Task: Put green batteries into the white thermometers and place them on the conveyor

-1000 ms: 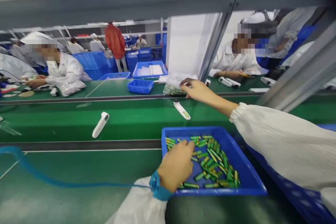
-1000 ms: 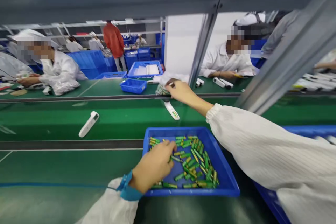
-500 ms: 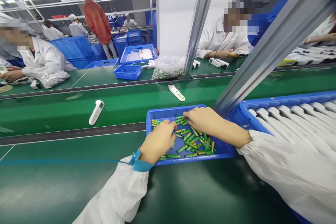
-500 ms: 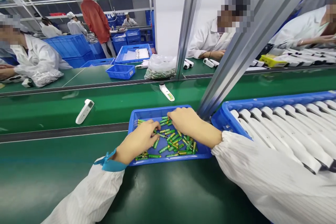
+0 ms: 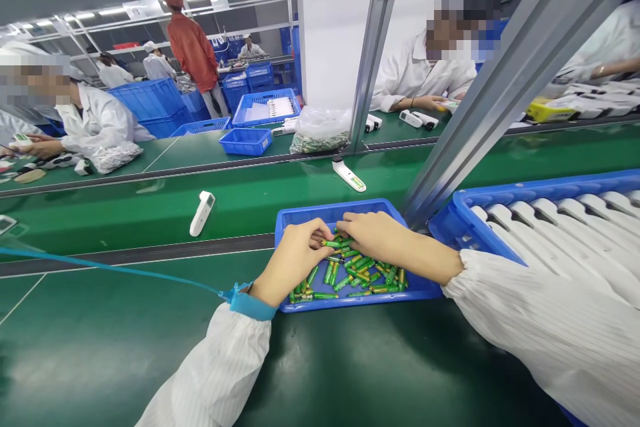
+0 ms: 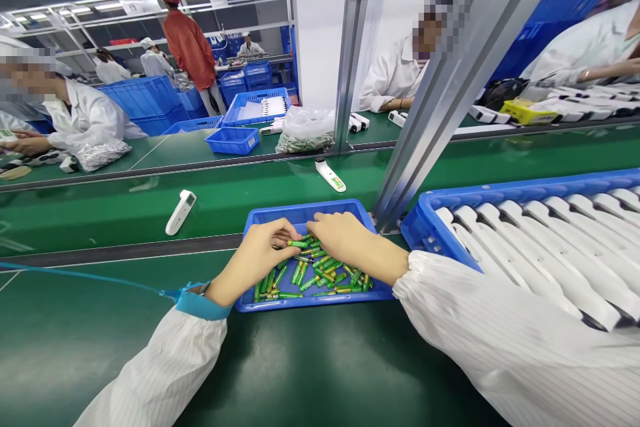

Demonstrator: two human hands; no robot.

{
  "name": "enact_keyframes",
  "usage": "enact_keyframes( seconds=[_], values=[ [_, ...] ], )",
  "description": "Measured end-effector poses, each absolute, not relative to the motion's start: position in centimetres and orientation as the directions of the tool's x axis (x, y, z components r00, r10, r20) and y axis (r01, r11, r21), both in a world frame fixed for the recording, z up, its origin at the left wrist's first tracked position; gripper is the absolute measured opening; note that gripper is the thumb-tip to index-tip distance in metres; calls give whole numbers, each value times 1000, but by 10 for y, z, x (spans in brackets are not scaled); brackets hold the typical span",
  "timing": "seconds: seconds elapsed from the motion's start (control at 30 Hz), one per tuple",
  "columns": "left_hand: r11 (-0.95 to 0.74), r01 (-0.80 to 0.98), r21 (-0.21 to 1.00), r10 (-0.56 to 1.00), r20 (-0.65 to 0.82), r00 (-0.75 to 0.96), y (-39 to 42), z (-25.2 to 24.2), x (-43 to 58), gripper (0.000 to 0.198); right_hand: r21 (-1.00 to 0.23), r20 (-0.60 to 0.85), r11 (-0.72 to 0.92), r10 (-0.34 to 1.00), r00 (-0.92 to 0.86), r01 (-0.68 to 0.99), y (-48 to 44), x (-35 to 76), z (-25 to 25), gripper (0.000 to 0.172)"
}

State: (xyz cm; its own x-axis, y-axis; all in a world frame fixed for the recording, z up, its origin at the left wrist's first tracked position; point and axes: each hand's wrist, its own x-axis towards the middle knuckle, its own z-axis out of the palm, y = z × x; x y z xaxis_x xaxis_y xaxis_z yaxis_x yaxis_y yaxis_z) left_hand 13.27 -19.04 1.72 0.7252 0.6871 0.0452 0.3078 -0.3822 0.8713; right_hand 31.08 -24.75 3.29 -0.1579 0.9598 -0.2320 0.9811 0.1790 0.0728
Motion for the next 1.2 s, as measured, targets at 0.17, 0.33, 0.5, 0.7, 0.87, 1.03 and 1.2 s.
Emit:
enact_keyframes(
  seconds=[0.17,0.33,0.5,0.7,0.87,1.03,1.2],
  values=[
    [-364,324,873,703,29,711,-191,21,133,7,77,-240,215,952,-191,974,-247,307,28,31],
    [-279,193,941,743,84,664,-187,19,129,17,74,-239,201,954,-179,977,-247,304,25,31],
    [-91,-40,995,865,99,492,-179,17,125,32,-8,-119,157,980,-157,988,-243,315,36,18],
    [24,-88,996,842,27,539,-178,22,127,44,-613,174,354,933,-316,706,-243,319,45,12],
    [-9,40,999,813,-16,582,-180,23,130,45,-849,61,155,978,-198,505,-243,312,33,20],
    [-93,132,987,796,-6,605,-184,25,132,35,-905,61,92,994,-88,415,-240,309,20,29],
    [-371,235,898,730,126,672,-190,25,132,46,-908,39,62,997,-64,413,-238,308,16,34]
  ],
)
